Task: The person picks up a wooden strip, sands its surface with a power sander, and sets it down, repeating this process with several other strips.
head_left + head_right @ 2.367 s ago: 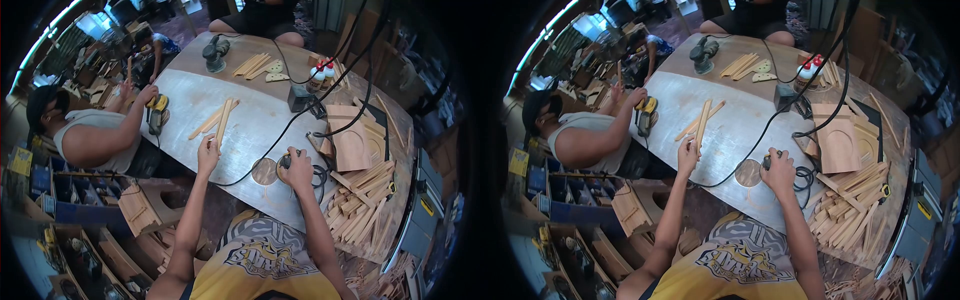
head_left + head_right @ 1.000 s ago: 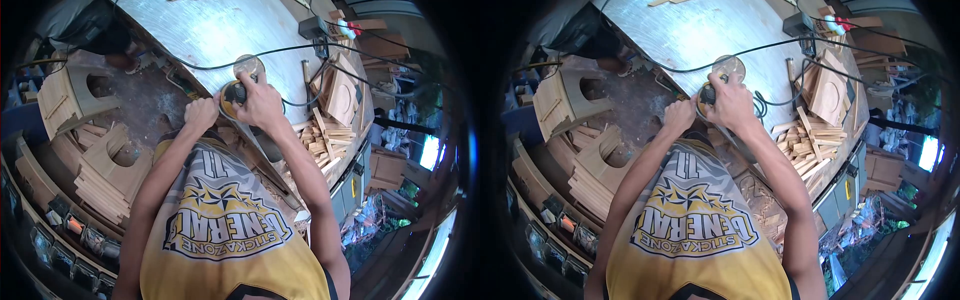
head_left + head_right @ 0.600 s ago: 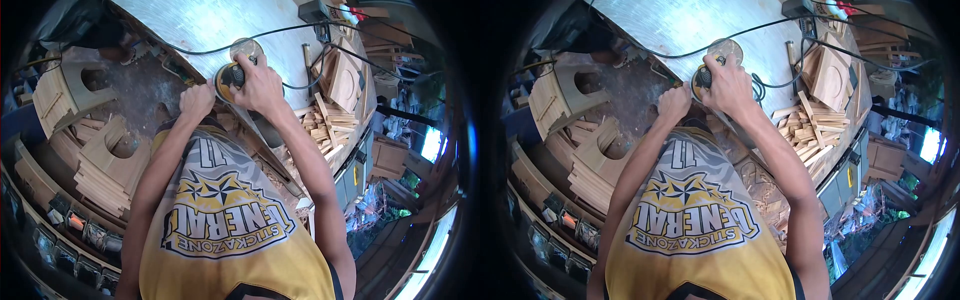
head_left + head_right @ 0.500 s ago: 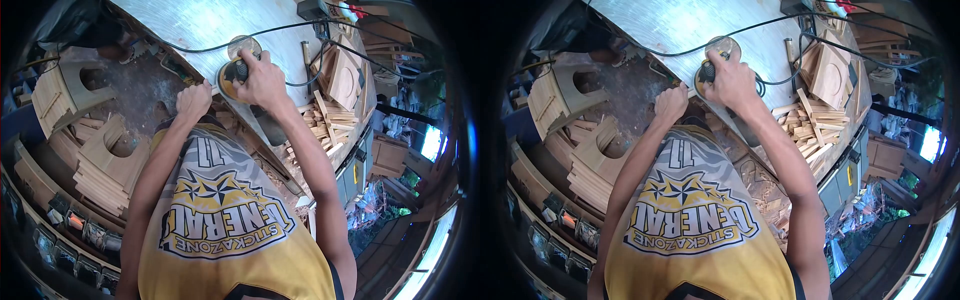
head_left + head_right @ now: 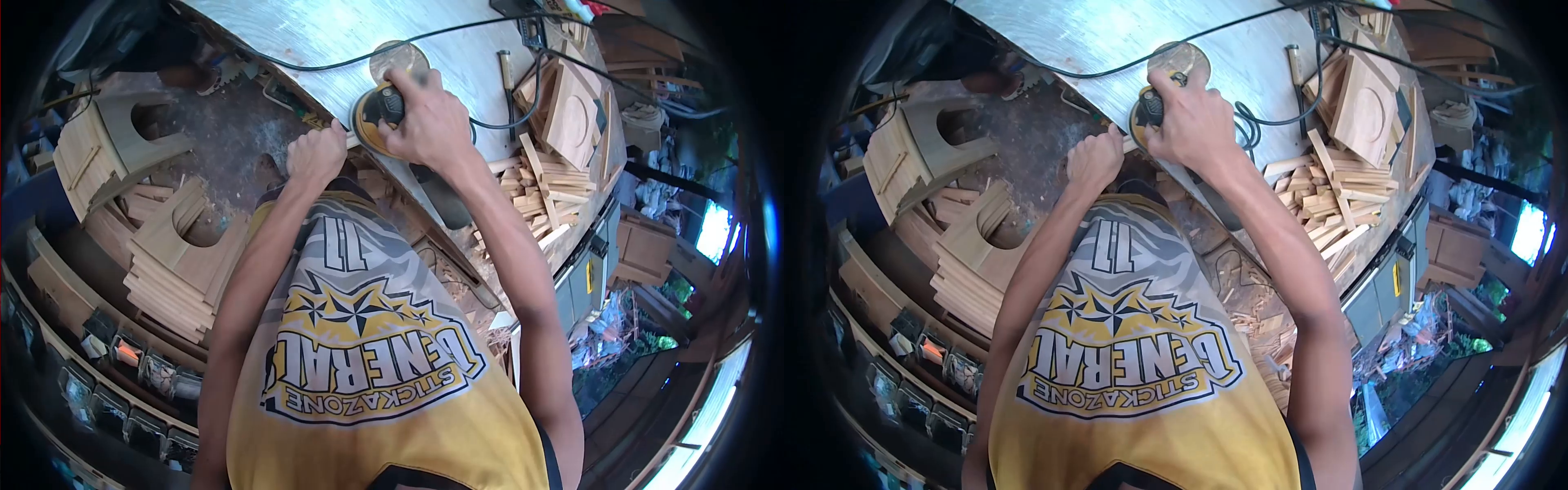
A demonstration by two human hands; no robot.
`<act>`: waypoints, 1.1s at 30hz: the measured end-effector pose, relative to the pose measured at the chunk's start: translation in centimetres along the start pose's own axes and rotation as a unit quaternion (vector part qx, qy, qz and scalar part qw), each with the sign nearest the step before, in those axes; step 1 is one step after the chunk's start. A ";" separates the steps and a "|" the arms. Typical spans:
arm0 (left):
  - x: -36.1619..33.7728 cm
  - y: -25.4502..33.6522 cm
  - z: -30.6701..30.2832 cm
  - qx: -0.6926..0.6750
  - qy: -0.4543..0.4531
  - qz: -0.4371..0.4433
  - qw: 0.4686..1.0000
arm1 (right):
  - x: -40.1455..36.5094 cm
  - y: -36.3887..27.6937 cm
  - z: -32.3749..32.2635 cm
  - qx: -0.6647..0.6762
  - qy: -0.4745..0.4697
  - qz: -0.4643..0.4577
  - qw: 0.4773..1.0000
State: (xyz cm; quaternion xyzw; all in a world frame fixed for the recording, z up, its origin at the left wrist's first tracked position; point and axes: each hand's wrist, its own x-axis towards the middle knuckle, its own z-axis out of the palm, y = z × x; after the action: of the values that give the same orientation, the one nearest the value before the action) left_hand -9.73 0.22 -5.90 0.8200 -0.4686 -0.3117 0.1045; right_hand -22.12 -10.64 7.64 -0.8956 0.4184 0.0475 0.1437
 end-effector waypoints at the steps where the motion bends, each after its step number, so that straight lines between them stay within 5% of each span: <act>1: -0.1 0.0 0.1 0.000 0.005 0.000 1.000 | -0.1 0.0 0.0 0.010 0.011 -0.005 1.000; 11: -1.7 -3.3 -0.5 0.034 0.010 -0.006 0.999 | -0.5 8.4 -1.1 0.000 0.003 0.095 0.995; 16: -1.4 -3.2 -1.0 0.040 -0.029 -0.010 0.999 | -1.7 11.0 -2.9 -0.009 0.083 0.137 0.987; 23: 0.0 -2.2 -0.2 0.064 0.012 0.031 0.997 | -0.5 5.3 -2.5 -0.024 0.023 0.100 0.994; 33: 0.8 1.9 -0.3 -0.022 -0.055 0.004 0.998 | -0.7 -0.4 0.0 -0.008 0.019 0.045 0.999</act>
State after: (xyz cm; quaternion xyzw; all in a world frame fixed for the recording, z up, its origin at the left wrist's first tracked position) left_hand -10.60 -1.53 -5.10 0.7971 -0.4698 -0.3665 0.0982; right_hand -22.28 -9.96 7.89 -0.8775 0.4609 0.0401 0.1261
